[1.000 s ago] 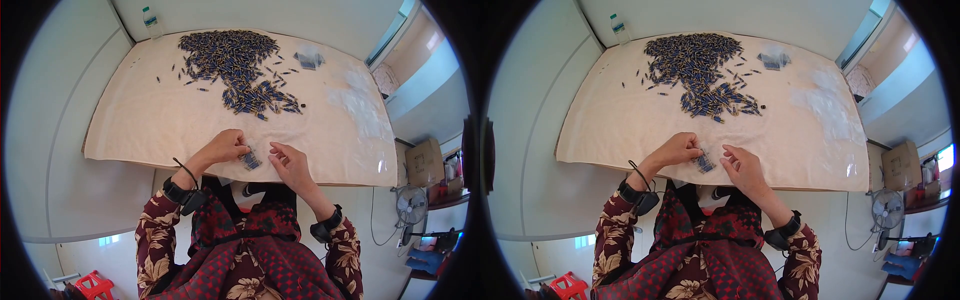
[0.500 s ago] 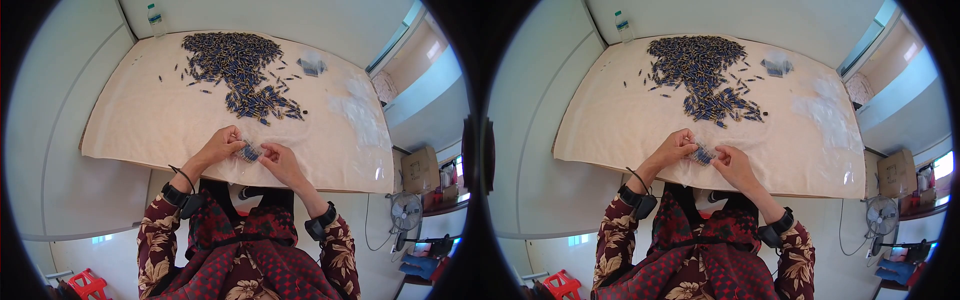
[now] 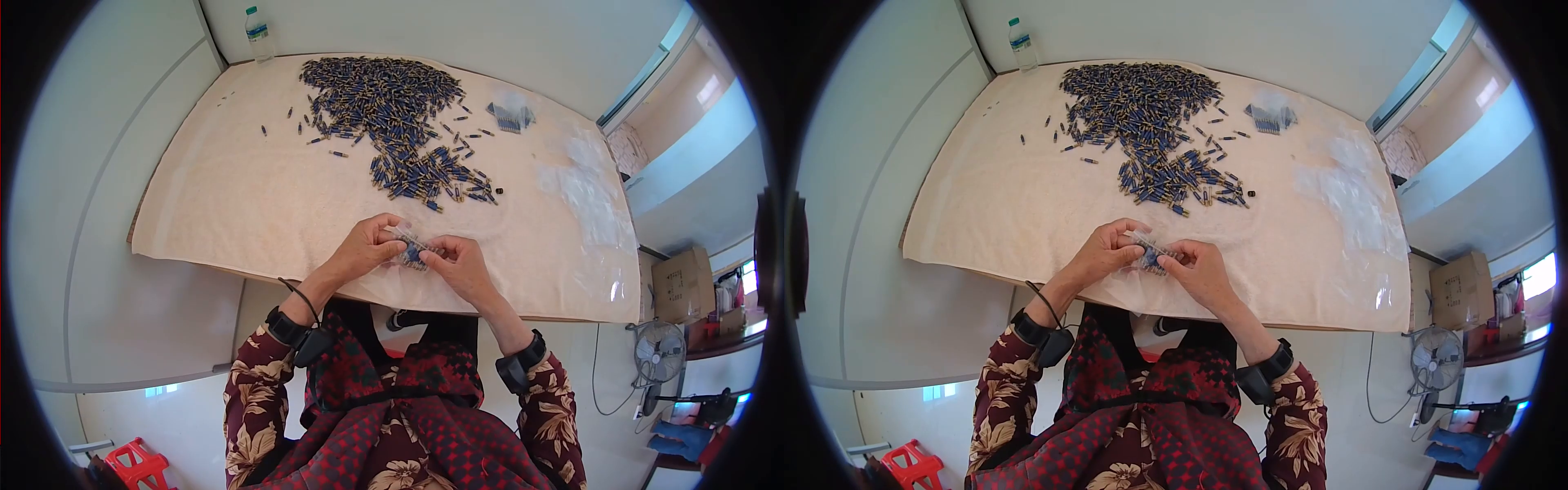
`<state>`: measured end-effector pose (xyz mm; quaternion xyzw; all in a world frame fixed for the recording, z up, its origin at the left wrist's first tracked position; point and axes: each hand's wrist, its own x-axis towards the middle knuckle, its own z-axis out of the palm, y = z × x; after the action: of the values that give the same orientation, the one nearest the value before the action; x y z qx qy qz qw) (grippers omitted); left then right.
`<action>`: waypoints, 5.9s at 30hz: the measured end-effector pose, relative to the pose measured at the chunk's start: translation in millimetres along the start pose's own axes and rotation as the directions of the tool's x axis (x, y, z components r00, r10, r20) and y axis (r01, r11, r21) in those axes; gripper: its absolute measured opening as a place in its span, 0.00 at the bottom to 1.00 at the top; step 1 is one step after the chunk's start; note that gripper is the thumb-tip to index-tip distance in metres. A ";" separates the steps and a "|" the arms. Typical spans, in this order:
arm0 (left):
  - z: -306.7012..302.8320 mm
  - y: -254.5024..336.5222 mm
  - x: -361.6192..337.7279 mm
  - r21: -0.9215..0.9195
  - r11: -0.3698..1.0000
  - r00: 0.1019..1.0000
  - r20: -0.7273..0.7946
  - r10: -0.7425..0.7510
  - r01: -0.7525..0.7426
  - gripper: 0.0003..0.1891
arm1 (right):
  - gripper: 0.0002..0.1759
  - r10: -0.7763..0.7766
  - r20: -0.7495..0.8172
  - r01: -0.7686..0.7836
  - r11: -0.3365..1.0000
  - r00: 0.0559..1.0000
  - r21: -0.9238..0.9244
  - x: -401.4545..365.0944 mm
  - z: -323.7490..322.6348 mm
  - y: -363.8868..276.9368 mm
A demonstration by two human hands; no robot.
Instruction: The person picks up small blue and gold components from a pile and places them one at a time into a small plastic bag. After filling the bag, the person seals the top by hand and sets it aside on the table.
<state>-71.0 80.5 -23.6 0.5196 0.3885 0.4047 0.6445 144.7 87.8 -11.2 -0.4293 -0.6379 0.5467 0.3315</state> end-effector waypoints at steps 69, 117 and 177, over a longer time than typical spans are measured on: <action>22.7 -5.2 -13.7 0.102 0.970 0.973 0.079 0.215 -0.222 0.18 | 0.06 0.106 -0.033 -0.102 0.989 0.994 0.107 -10.4 -10.5 -16.4; 27.4 4.7 -24.6 -0.224 0.956 0.981 0.082 -0.177 0.191 0.12 | 0.18 0.034 0.192 -0.052 0.994 0.981 0.091 22.0 -16.5 -62.3; 40.4 49.2 -16.5 0.178 0.972 0.986 -0.081 -0.143 0.155 0.09 | 0.09 0.000 0.098 -0.040 0.913 0.995 0.406 11.8 2.0 -20.4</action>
<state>-45.7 57.4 32.6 0.5320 0.4838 0.3350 0.6088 134.3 97.0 7.9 -0.3308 -0.5207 0.6908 0.3771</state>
